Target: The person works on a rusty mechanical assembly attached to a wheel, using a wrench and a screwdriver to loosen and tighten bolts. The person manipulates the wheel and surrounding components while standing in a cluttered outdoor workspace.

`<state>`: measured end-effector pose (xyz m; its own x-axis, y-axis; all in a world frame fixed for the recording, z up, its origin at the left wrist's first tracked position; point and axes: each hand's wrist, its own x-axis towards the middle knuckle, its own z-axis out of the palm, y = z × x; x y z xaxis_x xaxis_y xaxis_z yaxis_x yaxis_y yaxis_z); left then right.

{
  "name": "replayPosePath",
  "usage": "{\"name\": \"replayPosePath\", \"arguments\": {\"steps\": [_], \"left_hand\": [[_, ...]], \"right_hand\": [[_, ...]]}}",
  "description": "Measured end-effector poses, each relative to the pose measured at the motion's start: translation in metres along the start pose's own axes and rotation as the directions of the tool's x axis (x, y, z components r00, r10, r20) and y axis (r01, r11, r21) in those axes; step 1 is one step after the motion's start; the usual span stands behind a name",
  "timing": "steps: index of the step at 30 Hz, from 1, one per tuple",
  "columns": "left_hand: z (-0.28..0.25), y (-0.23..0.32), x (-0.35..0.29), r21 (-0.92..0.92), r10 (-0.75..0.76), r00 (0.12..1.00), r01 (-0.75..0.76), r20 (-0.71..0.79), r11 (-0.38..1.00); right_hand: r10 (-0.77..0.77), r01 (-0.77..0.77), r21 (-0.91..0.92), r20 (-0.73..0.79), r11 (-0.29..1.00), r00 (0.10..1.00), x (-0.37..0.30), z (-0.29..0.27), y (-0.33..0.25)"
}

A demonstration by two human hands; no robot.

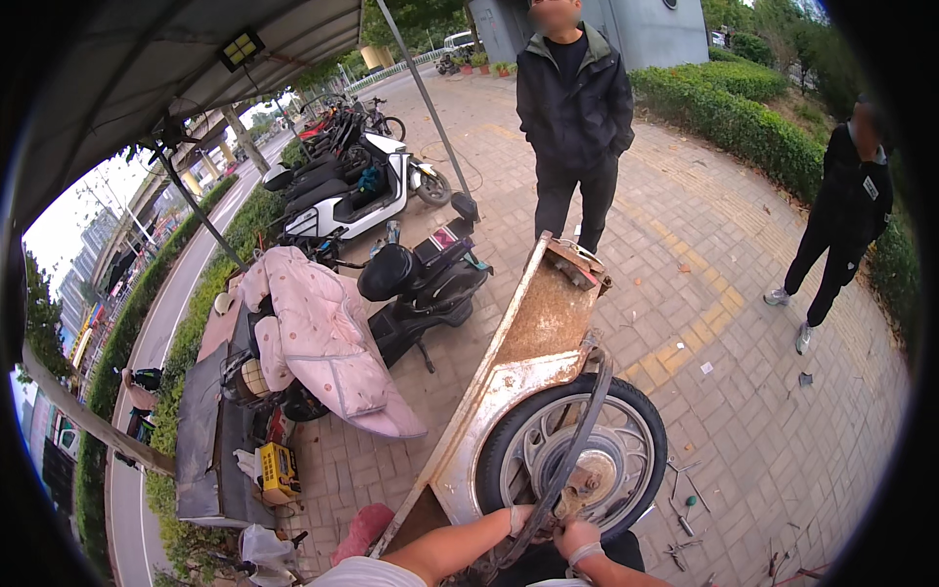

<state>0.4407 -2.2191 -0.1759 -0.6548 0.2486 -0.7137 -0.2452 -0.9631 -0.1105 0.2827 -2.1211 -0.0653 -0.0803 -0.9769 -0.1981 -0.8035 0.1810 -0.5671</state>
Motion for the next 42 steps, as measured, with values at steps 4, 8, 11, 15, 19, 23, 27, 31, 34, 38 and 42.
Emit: {"name": "replayPosePath", "arguments": {"steps": [4, 8, 11, 15, 19, 23, 27, 31, 34, 38, 42], "left_hand": [[-0.005, 0.000, 0.001, 0.006, 0.028, 0.966, -0.031, 0.259, 1.000], [-0.006, -0.001, 0.002, -0.061, 0.049, 0.997, -0.045, 0.064, 0.997], [-0.006, -0.001, 0.002, -0.051, -0.015, 0.996, 0.019, 0.090, 0.999], [-0.007, -0.002, 0.004, -0.042, 0.047, 0.997, -0.044, 0.064, 0.998], [-0.006, -0.004, 0.005, -0.046, 0.077, 0.997, -0.077, 0.000, 0.996], [-0.006, -0.004, 0.005, -0.036, 0.007, 1.000, -0.006, 0.015, 0.999], [-0.009, -0.004, 0.007, -0.077, 0.090, 0.984, -0.079, 0.154, 0.994], [-0.004, -0.007, 0.015, -0.057, 0.111, 0.961, -0.099, 0.253, 0.993], [0.001, -0.004, 0.019, -0.065, 0.144, 0.964, -0.133, 0.223, 0.989], [0.007, -0.002, 0.017, -0.072, 0.164, 0.965, -0.153, 0.204, 0.986], [0.010, -0.005, 0.011, -0.080, 0.161, 0.968, -0.149, 0.191, 0.986]], "right_hand": [[-0.005, 0.005, -0.007, -0.006, 1.000, 1.000, 0.001, 0.000, 0.001], [-0.004, 0.005, -0.029, 0.017, 1.000, 1.000, 0.001, -0.001, 0.001], [-0.018, 0.018, -0.016, 0.005, 1.000, 1.000, 0.001, -0.002, 0.001], [-0.023, 0.023, 0.000, 0.025, 1.000, 0.999, 0.002, -0.002, 0.001], [-0.042, 0.042, 0.007, 0.018, 0.999, 0.999, 0.002, -0.003, 0.001], [-0.022, 0.022, -0.011, 0.010, 1.000, 1.000, 0.001, -0.002, 0.001], [-0.009, 0.011, -0.072, 0.018, 0.997, 1.000, 0.004, 0.001, 0.003], [-0.068, 0.068, 0.026, 0.004, 0.997, 0.998, 0.002, 0.001, 0.006], [-0.045, 0.045, 0.016, -0.014, 0.999, 0.999, 0.004, 0.001, 0.006], [-0.027, 0.027, 0.019, 0.007, 0.999, 1.000, 0.005, 0.000, 0.006], [-0.047, 0.048, 0.036, -0.028, 0.998, 0.998, 0.004, 0.004, 0.008]]}}
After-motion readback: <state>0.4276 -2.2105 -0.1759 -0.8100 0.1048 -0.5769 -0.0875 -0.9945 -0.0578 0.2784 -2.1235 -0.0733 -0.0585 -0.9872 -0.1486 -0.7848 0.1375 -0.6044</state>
